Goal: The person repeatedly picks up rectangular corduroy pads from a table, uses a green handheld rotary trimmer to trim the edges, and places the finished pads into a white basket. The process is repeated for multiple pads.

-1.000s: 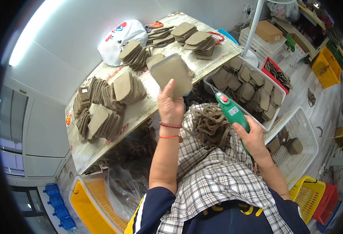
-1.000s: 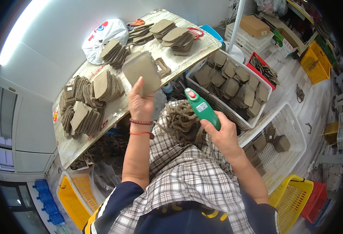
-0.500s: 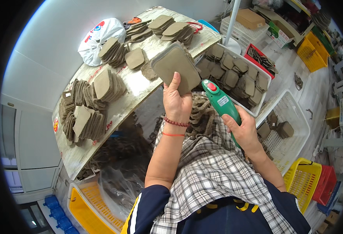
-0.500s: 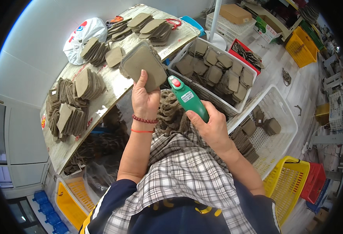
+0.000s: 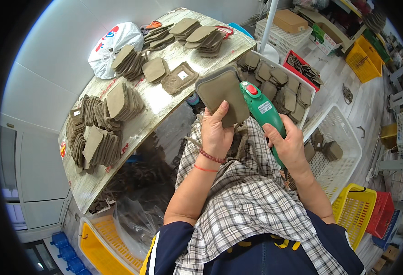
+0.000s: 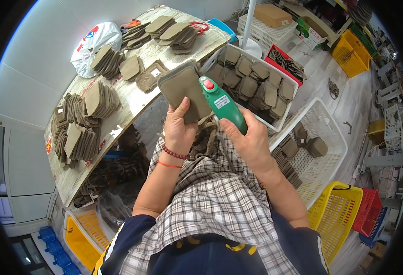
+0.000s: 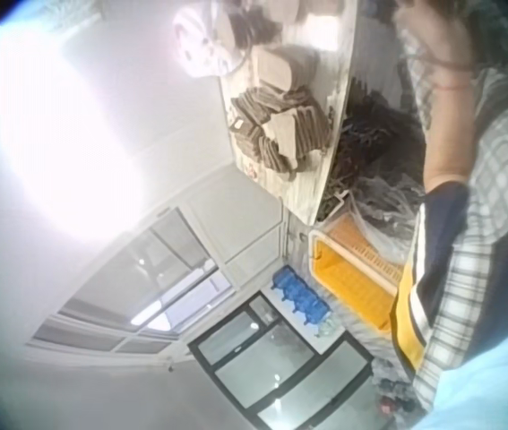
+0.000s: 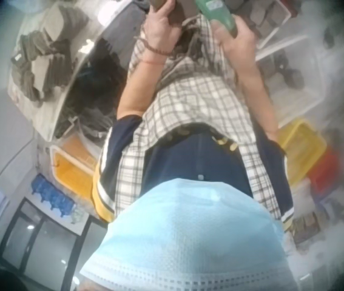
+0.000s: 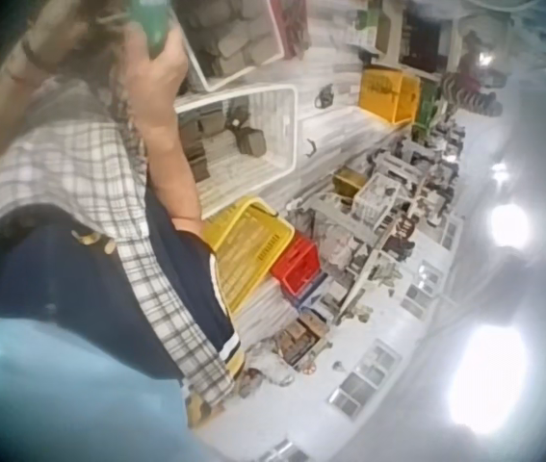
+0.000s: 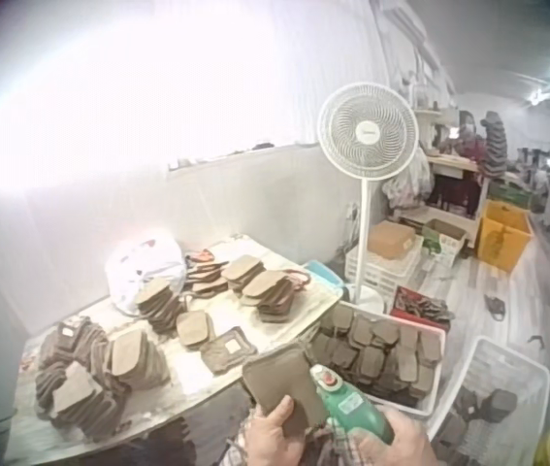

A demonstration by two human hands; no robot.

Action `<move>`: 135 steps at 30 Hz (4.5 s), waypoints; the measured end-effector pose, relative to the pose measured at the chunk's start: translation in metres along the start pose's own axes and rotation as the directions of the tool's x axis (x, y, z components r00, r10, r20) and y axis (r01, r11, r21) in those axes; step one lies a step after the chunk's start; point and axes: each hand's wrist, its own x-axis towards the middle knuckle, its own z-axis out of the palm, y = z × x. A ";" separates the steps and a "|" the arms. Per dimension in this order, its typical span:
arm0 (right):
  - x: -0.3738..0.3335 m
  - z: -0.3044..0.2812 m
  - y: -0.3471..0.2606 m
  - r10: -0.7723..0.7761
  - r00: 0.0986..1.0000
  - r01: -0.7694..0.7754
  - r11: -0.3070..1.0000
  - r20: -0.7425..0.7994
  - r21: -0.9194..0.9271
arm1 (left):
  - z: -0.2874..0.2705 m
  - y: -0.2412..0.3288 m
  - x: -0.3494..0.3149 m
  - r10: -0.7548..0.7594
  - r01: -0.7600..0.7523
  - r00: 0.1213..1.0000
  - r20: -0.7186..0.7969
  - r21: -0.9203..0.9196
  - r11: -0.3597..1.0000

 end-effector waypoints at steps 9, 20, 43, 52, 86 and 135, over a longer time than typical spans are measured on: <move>0.001 -0.035 -0.007 0.088 0.984 -0.080 0.995 0.153 -0.062 | -0.026 0.030 0.003 -0.153 0.101 0.964 0.217 0.232 0.967; -0.013 -0.055 0.007 -0.065 0.965 0.149 0.933 0.254 -0.328 | -0.027 0.078 0.011 -0.408 0.227 0.905 0.119 0.676 0.700; 0.007 -0.050 0.032 0.234 0.876 -0.211 0.972 0.422 -0.100 | -0.034 0.101 0.010 -0.299 0.253 0.950 -0.094 0.795 0.551; 0.019 -0.053 0.037 0.235 0.809 -0.200 0.972 0.539 -0.124 | -0.027 0.107 0.011 -0.377 0.248 0.921 -0.101 0.897 0.367; 0.017 -0.026 0.040 0.078 0.852 0.009 0.987 0.518 -0.163 | -0.035 0.093 0.009 -0.466 0.307 0.874 -0.138 0.900 0.309; 0.016 -0.016 0.045 0.200 0.966 -0.208 0.977 0.166 0.037 | -0.091 0.141 0.174 0.213 -0.379 0.829 0.518 0.798 -0.469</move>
